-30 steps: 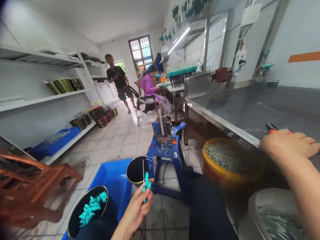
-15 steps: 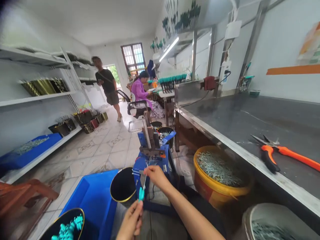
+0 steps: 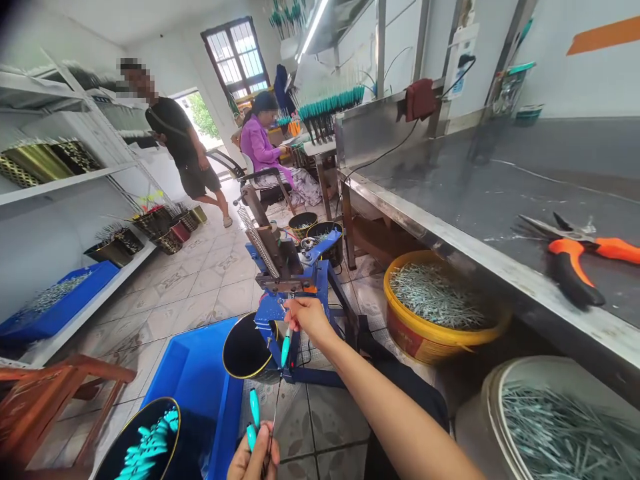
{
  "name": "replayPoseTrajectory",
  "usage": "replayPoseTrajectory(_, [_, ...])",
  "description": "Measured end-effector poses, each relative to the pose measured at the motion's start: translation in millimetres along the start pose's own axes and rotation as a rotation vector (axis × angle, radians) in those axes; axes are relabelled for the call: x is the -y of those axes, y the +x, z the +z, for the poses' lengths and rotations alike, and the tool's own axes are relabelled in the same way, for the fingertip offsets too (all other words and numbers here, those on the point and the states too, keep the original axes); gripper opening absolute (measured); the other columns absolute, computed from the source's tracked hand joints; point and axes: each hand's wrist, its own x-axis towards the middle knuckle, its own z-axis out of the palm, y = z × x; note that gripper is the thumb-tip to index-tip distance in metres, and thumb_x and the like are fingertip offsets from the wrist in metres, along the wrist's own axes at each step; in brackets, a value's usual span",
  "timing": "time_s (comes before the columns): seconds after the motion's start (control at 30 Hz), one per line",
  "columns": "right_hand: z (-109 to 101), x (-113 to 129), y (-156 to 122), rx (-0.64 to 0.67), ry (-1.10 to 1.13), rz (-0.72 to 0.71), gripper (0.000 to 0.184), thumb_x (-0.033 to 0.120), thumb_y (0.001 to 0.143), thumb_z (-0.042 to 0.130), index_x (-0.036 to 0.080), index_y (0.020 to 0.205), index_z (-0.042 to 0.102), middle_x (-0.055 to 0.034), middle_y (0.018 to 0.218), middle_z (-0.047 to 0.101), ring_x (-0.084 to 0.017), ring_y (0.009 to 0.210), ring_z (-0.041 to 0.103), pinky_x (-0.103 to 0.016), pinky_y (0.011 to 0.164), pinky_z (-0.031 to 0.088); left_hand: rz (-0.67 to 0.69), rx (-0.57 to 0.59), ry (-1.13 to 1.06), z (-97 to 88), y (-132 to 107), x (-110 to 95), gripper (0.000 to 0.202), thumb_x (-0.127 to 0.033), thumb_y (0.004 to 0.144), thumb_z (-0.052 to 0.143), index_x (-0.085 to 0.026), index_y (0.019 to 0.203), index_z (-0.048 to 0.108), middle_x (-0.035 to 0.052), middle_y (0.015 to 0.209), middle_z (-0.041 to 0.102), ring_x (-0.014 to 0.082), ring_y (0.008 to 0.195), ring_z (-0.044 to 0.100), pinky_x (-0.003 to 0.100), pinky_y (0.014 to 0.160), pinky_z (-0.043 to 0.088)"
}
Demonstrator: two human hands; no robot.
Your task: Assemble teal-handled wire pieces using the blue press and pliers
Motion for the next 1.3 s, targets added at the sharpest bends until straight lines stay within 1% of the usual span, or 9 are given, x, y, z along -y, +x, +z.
replayPoseTrajectory(0.07, [-2.0,1.0,-2.6,0.058,0.012,0.043,0.024,0.035,0.070,0.060,0.011,0.067,0.059,-0.0013,0.060,0.061,-0.002,0.035,0.037,-0.017,0.034,0.024,0.011,0.041,0.019,19.5,1.2,-18.1,0.053,-0.058,0.054,0.069,-0.013,0.076,0.056,-0.0045,0.042,0.047,-0.0002,0.028,0.022,0.015,0.033,0.010])
replayPoseTrajectory(0.2, [-6.1,-2.5,-12.9,0.303,0.123,0.165,0.024,0.034,0.069,0.066,0.010,0.069,0.062,-0.0037,0.072,0.063,0.000,0.038,0.036,-0.015,0.036,0.023,0.074,0.141,-0.017,62.7,14.3,-57.5,0.044,-0.050,0.059,0.070,-0.012,0.075,0.055,-0.0046,0.048,0.048,-0.0003,0.033,0.022,0.015,0.033,0.013])
replayPoseTrajectory(0.3, [-8.3,-4.1,-15.3,0.322,0.272,0.194,0.020,0.030,0.069,0.066,0.011,0.075,0.064,-0.0006,0.068,0.061,0.000,0.037,0.034,-0.014,0.038,0.028,0.065,0.187,-0.084,83.7,26.4,-75.4,0.043,-0.046,0.056,0.073,-0.011,0.072,0.055,-0.0048,0.049,0.048,-0.0009,0.034,0.020,0.014,0.033,0.012])
replayPoseTrajectory(0.5, [-6.9,-0.5,-11.9,0.248,0.379,0.219,0.017,0.024,0.070,0.066,0.009,0.079,0.064,-0.0033,0.071,0.064,0.001,0.036,0.035,-0.013,0.038,0.032,0.019,0.249,-0.196,98.5,51.0,-81.7,0.038,-0.037,0.052,0.077,-0.009,0.064,0.053,-0.0039,0.051,0.048,-0.0024,0.033,0.022,0.012,0.030,0.012])
replayPoseTrajectory(0.67, [-5.8,0.7,-11.9,0.199,0.356,0.224,0.019,0.025,0.070,0.066,0.009,0.081,0.064,-0.0056,0.071,0.066,-0.001,0.040,0.045,-0.014,0.045,0.040,-0.087,0.295,-0.245,106.4,68.1,-85.6,0.033,-0.031,0.056,0.076,-0.009,0.062,0.053,-0.0030,0.053,0.049,-0.0033,0.032,0.020,0.011,0.028,0.011])
replayPoseTrajectory(0.97, [0.3,-4.2,-12.3,0.108,0.234,0.077,0.028,0.036,0.063,0.071,0.009,0.062,0.061,-0.0010,0.055,0.058,-0.003,0.038,0.043,-0.015,0.036,0.029,-0.135,0.368,-0.261,103.9,65.7,-90.6,0.025,-0.025,0.066,0.071,-0.009,0.068,0.051,-0.0026,0.059,0.048,-0.0031,0.034,0.020,0.010,0.029,0.012])
replayPoseTrajectory(1.17, [-7.6,1.4,-1.7,0.143,0.277,0.148,0.021,0.031,0.068,0.066,0.013,0.079,0.063,-0.0043,0.076,0.065,0.000,0.038,0.033,-0.014,0.036,0.027,-0.091,0.338,-0.177,74.0,45.0,-78.2,0.034,-0.033,0.059,0.075,-0.008,0.070,0.056,-0.0032,0.056,0.047,-0.0034,0.033,0.021,0.011,0.029,0.012])
replayPoseTrajectory(1.27, [-9.5,-4.8,-11.1,0.297,0.150,0.220,0.016,0.028,0.071,0.060,0.013,0.074,0.065,-0.0005,0.063,0.060,-0.001,0.039,0.035,-0.012,0.035,0.024,-0.045,0.204,0.026,53.0,12.8,-66.0,0.037,-0.044,0.060,0.072,-0.012,0.070,0.058,-0.0035,0.052,0.044,-0.0001,0.033,0.028,0.013,0.028,0.017])
replayPoseTrajectory(1.3, [-6.6,-8.5,-19.5,0.360,0.043,0.245,0.014,0.025,0.070,0.059,0.012,0.070,0.065,0.0005,0.058,0.058,-0.002,0.038,0.036,-0.012,0.035,0.024,-0.023,0.051,0.111,47.1,-0.3,-64.2,0.036,-0.046,0.060,0.071,-0.014,0.072,0.059,-0.0015,0.054,0.048,0.0042,0.036,0.037,0.015,0.028,0.023])
